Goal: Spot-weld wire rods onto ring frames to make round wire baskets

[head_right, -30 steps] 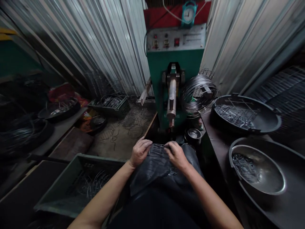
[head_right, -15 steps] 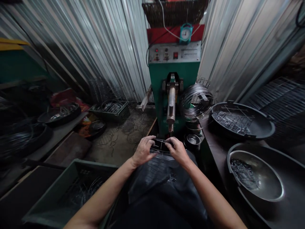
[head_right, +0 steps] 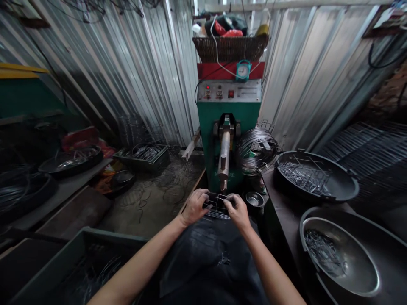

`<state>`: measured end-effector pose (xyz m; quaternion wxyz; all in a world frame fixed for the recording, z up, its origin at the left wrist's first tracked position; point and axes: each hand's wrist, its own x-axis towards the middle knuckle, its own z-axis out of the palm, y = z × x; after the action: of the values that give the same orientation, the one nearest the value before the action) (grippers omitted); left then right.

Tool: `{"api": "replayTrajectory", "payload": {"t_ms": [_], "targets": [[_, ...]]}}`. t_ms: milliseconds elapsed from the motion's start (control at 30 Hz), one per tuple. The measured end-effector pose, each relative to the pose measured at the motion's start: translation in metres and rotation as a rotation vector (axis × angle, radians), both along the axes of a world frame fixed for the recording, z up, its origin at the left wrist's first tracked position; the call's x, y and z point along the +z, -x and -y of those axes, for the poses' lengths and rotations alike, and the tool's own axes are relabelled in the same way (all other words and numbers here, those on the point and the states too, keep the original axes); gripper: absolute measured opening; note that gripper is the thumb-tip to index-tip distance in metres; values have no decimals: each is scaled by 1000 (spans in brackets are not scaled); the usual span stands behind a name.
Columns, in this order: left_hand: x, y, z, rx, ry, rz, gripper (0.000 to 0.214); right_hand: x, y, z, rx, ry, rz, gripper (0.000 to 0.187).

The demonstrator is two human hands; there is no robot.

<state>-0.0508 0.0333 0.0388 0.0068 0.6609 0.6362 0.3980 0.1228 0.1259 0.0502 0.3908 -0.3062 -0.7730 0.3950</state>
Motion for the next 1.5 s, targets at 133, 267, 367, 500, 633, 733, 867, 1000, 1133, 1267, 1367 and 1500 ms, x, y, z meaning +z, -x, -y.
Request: {"api": "replayTrajectory", "payload": {"t_ms": [133,267,367,500,633,733,867,1000,1133,1267,1367,1500], "targets": [[-9,0,-16,-1,0,88,15,-10,0,-12,-7,35,-14,26],[-14,1,-27,-9,32,196,14,-13,0,-20,-29,80,-6,25],[-18,2,-32,-2,12,170,13,-11,-1,-24,-44,96,-3,26],[-21,2,-35,-9,-48,180,14,-9,0,-25,-35,110,-5,27],[-24,2,-34,14,-9,213,10,-12,1,-26,-25,118,-5,27],[-27,2,-35,35,25,226,9,-15,2,-28,-24,109,1,27],[-29,4,-39,5,-35,297,11,-13,4,-32,-12,115,3,26],[-29,5,-42,-6,-20,375,12,-9,4,-36,2,137,12,25],[-30,5,-44,-3,10,424,14,-9,5,-39,4,156,30,25],[-31,6,-47,-17,-24,344,15,-8,6,-41,0,162,32,25],[-30,8,-48,-18,-50,263,17,-7,7,-43,3,174,40,25],[-31,11,-50,-4,-24,140,17,-10,8,-47,2,205,47,27]]}}
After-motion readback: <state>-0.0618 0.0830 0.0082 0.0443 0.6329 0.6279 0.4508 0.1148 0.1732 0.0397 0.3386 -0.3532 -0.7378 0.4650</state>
